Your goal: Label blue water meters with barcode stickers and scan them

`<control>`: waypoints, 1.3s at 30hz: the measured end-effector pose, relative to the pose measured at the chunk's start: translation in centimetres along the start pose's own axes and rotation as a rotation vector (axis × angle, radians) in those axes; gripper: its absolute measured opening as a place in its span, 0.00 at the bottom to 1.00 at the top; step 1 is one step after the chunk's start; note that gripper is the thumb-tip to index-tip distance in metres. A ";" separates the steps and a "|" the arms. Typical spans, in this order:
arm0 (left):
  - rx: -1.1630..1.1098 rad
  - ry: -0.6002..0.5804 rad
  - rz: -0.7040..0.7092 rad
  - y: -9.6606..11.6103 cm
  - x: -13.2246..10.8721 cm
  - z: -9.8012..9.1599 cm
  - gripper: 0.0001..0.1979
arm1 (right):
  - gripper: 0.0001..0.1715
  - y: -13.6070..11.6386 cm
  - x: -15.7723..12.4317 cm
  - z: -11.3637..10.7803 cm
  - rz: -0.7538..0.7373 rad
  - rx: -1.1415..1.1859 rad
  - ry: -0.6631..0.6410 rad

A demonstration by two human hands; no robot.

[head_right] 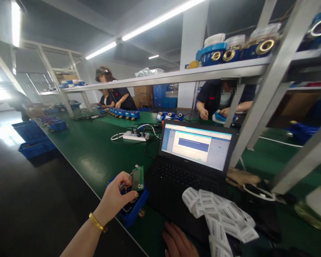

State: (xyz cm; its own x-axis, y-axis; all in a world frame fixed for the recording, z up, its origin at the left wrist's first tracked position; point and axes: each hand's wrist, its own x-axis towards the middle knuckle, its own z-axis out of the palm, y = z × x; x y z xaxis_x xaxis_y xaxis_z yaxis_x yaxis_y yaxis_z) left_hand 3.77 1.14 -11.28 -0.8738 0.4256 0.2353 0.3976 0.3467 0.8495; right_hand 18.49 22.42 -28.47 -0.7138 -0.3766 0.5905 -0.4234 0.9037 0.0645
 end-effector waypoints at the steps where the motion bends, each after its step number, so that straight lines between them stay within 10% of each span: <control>1: 0.069 0.021 0.018 0.2 -0.2 0.2 0.14 | 0.19 -0.1 0.1 -0.3 -0.003 -0.024 -0.008; 12: 0.120 0.001 0.062 0.5 -0.7 0.3 0.11 | 0.20 -1.1 0.3 -2.1 0.062 -0.032 -0.174; 21: -0.272 -0.072 -0.045 0.2 -0.2 -0.5 0.20 | 0.20 -1.8 1.5 -3.3 0.102 -0.015 -0.086; 39: -0.287 -0.013 -0.161 0.1 0.6 -0.4 0.22 | 0.22 -3.0 2.9 -4.6 0.315 0.206 -0.099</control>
State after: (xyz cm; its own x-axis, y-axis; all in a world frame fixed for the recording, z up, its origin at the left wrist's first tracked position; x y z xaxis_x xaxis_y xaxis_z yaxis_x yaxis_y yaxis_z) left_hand 3.17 1.13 -10.88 -0.9148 0.3953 0.0823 0.1574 0.1613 0.9743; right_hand 20.24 19.60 -23.31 -0.8728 -0.1140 0.4746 -0.2707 0.9221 -0.2764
